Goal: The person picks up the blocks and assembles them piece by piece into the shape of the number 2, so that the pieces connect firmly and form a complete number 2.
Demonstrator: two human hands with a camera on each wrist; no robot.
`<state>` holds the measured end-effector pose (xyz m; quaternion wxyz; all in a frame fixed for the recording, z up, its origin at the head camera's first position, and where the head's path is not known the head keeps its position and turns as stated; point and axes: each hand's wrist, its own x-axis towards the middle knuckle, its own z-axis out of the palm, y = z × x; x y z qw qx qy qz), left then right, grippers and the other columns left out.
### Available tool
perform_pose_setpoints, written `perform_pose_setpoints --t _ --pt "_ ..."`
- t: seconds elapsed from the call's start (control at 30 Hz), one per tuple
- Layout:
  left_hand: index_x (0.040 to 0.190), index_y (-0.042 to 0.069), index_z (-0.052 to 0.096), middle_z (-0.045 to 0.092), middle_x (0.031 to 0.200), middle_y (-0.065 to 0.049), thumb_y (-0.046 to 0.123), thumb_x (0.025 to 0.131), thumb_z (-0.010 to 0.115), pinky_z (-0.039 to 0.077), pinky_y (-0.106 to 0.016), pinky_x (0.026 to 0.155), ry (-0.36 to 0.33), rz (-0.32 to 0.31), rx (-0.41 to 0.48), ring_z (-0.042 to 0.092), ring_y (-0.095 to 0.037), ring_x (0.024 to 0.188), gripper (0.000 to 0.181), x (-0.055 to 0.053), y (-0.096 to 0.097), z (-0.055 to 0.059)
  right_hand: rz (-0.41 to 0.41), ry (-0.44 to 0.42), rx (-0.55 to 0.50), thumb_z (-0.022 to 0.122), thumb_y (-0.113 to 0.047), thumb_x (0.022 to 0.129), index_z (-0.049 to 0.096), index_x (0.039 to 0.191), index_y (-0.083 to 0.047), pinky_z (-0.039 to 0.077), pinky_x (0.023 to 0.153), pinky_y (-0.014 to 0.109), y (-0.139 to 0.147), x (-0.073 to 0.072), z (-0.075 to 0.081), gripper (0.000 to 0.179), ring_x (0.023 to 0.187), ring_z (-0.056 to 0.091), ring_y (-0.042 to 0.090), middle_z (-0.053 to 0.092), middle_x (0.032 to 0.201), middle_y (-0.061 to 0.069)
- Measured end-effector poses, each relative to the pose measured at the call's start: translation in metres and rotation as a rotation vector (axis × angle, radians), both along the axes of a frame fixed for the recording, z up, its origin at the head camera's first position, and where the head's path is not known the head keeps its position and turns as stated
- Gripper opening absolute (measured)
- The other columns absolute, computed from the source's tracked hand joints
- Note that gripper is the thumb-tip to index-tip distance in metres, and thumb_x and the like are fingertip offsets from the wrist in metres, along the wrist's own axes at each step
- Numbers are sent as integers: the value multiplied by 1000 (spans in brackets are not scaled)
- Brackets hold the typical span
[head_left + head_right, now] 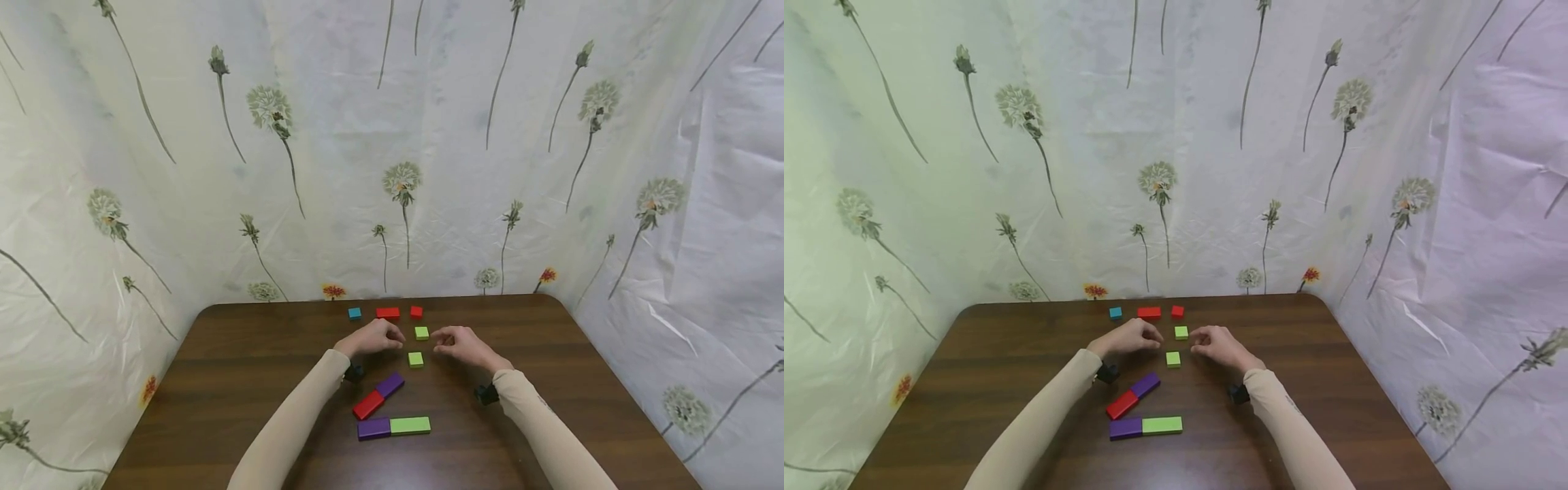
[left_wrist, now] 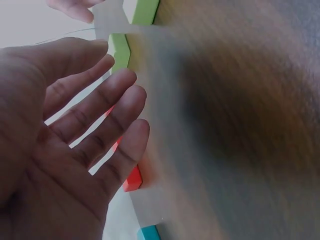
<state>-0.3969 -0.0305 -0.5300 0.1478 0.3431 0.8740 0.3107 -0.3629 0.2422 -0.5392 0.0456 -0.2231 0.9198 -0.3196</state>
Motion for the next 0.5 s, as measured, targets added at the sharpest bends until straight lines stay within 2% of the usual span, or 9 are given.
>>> perform_pose_setpoints --t 0.17,0.5 --pt "109 12 73 72 102 5 21 94 64 51 -22 79 -23 -3 -3 63 -3 88 20 0 4 -5 22 -18 11 70 -26 88 68 117 -10 51 73 28 -4 3 -6 33 87 62 12 68 97 -1" --pt "109 12 73 72 102 5 20 94 64 50 -22 79 -27 -6 -15 62 -4 88 19 1 5 -5 34 -44 11 72 -23 87 68 118 -11 49 71 27 -13 5 -13 33 83 61 10 68 93 -2"
